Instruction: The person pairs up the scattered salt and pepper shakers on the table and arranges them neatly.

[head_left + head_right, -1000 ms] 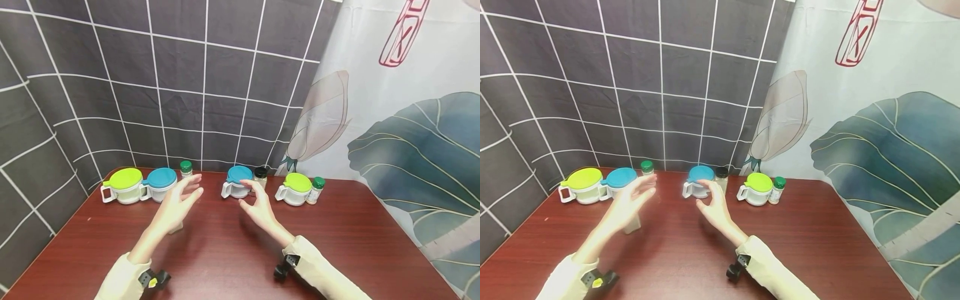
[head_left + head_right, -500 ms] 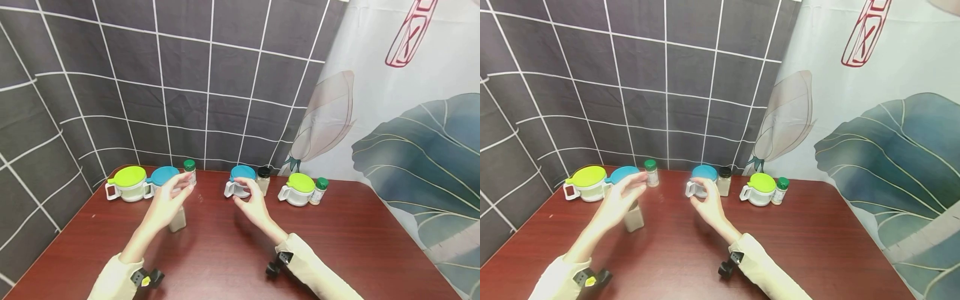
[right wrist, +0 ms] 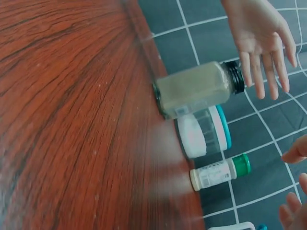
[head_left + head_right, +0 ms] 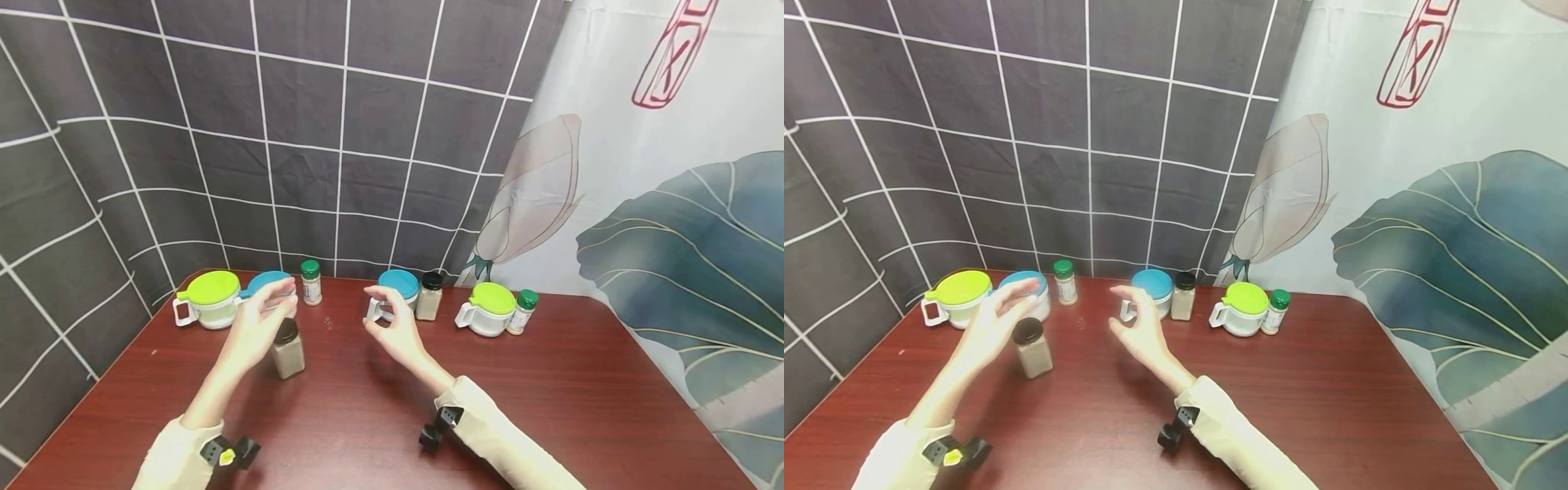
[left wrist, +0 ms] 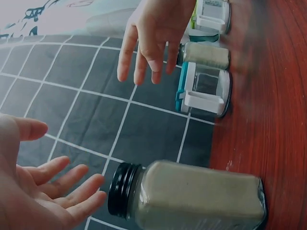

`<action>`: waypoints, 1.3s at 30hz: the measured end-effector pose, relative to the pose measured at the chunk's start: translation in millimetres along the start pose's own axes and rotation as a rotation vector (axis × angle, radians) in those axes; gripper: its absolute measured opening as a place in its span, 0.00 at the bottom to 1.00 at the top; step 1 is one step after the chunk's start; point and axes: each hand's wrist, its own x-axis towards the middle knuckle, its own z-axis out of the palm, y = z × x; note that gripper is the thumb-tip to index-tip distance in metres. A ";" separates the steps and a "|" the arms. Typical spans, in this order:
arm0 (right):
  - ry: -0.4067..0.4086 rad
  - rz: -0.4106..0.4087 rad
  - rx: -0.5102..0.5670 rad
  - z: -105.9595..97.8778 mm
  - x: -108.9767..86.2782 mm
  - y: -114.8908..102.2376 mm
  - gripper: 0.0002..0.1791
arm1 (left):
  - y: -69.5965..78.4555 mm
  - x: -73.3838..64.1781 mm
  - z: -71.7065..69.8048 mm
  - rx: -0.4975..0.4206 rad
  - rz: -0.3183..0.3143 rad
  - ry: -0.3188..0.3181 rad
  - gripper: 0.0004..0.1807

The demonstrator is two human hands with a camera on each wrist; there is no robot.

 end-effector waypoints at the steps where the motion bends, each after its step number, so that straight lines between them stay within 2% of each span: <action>1: -0.005 0.006 0.011 1.2 0.1 -0.7 0.28 | -0.8 0.2 -1.2 0.006 -0.002 0.004 0.23; 11: -0.089 0.029 0.080 14.3 -2.1 -3.6 0.29 | -11.8 2.6 -9.9 -0.002 -0.026 0.011 0.23; 23: -0.131 0.027 0.121 27.1 -2.0 -4.0 0.29 | -23.5 2.5 -17.6 -0.012 -0.111 0.042 0.25; 31: -0.157 0.038 0.179 35.1 -2.4 -3.9 0.29 | -29.5 2.1 -21.7 -0.084 -0.127 0.052 0.26; 39: -0.182 0.067 0.229 42.6 -3.1 -6.0 0.28 | -35.9 2.1 -26.3 -0.101 -0.164 0.043 0.26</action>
